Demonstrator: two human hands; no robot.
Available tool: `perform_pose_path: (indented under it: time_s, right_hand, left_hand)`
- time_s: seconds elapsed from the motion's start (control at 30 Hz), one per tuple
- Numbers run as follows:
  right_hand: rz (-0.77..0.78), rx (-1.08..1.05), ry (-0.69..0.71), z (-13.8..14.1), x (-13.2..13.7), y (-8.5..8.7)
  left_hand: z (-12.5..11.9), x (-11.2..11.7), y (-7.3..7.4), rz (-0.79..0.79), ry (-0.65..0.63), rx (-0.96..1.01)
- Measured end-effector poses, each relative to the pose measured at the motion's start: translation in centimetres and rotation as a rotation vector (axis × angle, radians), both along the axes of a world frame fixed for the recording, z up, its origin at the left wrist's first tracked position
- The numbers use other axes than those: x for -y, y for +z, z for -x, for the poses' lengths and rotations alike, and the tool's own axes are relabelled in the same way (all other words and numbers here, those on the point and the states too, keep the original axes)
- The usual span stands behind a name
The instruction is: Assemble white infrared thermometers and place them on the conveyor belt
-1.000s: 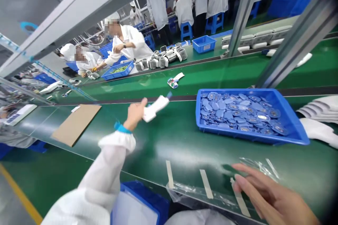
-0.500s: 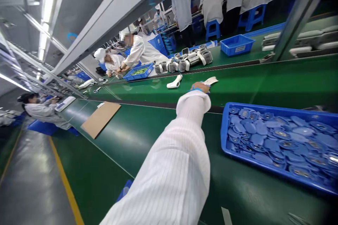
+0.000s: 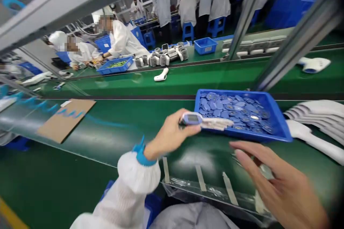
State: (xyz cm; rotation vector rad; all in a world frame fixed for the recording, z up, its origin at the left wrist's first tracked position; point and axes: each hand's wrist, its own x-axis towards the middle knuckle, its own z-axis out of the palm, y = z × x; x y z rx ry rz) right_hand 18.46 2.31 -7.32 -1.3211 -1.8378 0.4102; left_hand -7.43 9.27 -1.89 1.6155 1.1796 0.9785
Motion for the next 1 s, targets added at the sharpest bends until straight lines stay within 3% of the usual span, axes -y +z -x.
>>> perform_pose_path:
  time_s: [0.07,0.17,0.23,0.33,0.43,0.57,0.67,0.77,0.87,0.93,1.0]
  right_hand:
    - [-0.012,0.009,0.053,1.4,-0.4,1.4]
    - [-0.043,0.054,0.113,3.2,-0.1,1.9]
    - [-0.07,0.133,0.109,3.8,0.7,2.0]
    - [-0.105,0.262,0.062,3.2,1.8,2.5]
    - [-0.037,0.28,-0.044,0.9,1.9,2.2]
    - [0.214,0.374,-0.193,-4.0,1.2,-2.3]
    - [0.232,0.424,-0.291,-8.0,0.4,-5.2]
    - [0.135,0.481,-0.397,-11.5,-2.1,-5.0]
    - [0.093,0.581,-0.495,-14.4,-6.0,-3.6]
    - [0.131,0.612,-0.484,-15.8,-7.9,-3.4]
    - [0.16,0.606,-0.458,-16.9,-8.1,-3.9]
  left_hand:
    - [-1.2,3.8,-1.6,0.06,-0.037,-0.033]
    - [-3.1,6.8,-3.3,0.097,-0.054,-0.055]
    - [-3.9,7.5,-4.0,0.057,-0.063,-0.111]
    - [-4.0,7.5,-4.5,-0.098,-0.054,-0.384]
    - [-3.2,7.0,-4.7,-0.118,0.106,-0.54]
    - [-1.5,6.2,-4.7,0.165,0.214,-0.092]
    - [-0.7,6.2,-4.5,0.437,0.203,0.193]
    - [-0.6,6.4,-4.4,0.559,0.176,0.291]
    - [-1.3,6.5,-4.7,0.544,0.123,0.298]
    - [-2.1,6.5,-5.0,0.517,0.068,0.306]
    - [-2.8,6.4,-5.3,0.512,0.025,0.329]
